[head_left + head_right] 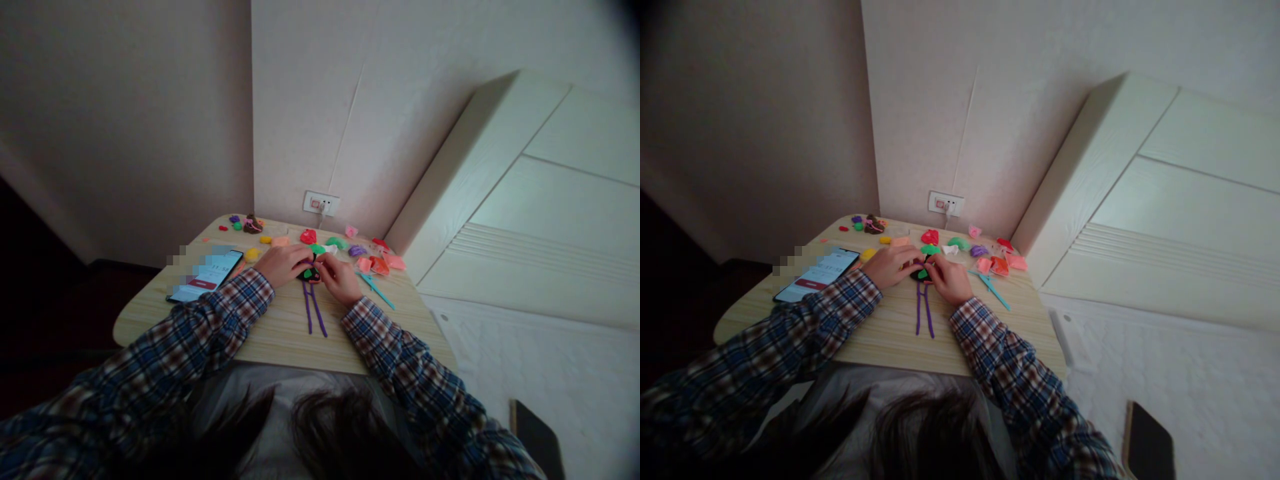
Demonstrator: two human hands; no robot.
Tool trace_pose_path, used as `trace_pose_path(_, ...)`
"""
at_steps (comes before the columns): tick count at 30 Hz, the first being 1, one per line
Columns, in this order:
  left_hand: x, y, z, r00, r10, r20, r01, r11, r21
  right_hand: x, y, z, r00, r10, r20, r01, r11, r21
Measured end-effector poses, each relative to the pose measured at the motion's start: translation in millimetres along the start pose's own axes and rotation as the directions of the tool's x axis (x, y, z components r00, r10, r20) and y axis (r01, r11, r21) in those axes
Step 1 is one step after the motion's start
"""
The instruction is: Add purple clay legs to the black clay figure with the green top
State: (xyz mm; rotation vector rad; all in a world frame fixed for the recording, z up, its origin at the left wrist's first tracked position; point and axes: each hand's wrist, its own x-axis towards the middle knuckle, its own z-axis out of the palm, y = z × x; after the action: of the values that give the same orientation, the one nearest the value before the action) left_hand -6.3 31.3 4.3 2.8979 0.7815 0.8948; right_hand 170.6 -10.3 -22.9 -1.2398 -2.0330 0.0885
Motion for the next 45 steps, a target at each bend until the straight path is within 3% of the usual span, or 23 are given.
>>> trace_pose_path(7,-0.2,0.1,0.1,1.000,0.018,0.008,-0.019,0.998,0.055,0.0,-0.1,-0.8,1.000,-0.010,-0.009,0.010,1.000,-0.005)
trace_pose_path(31,-0.2,-3.4,2.6,1.000,0.020,-0.006,-0.020,1.000,0.022,0.0,-1.7,-2.4,1.000,0.013,0.014,-0.013,1.000,-0.020)
trace_pose_path(45,-0.8,-1.2,0.3,1.000,-0.028,0.010,0.028,0.999,0.040,-0.1,-2.3,-3.6,1.000,0.019,0.010,-0.019,0.999,-0.040)
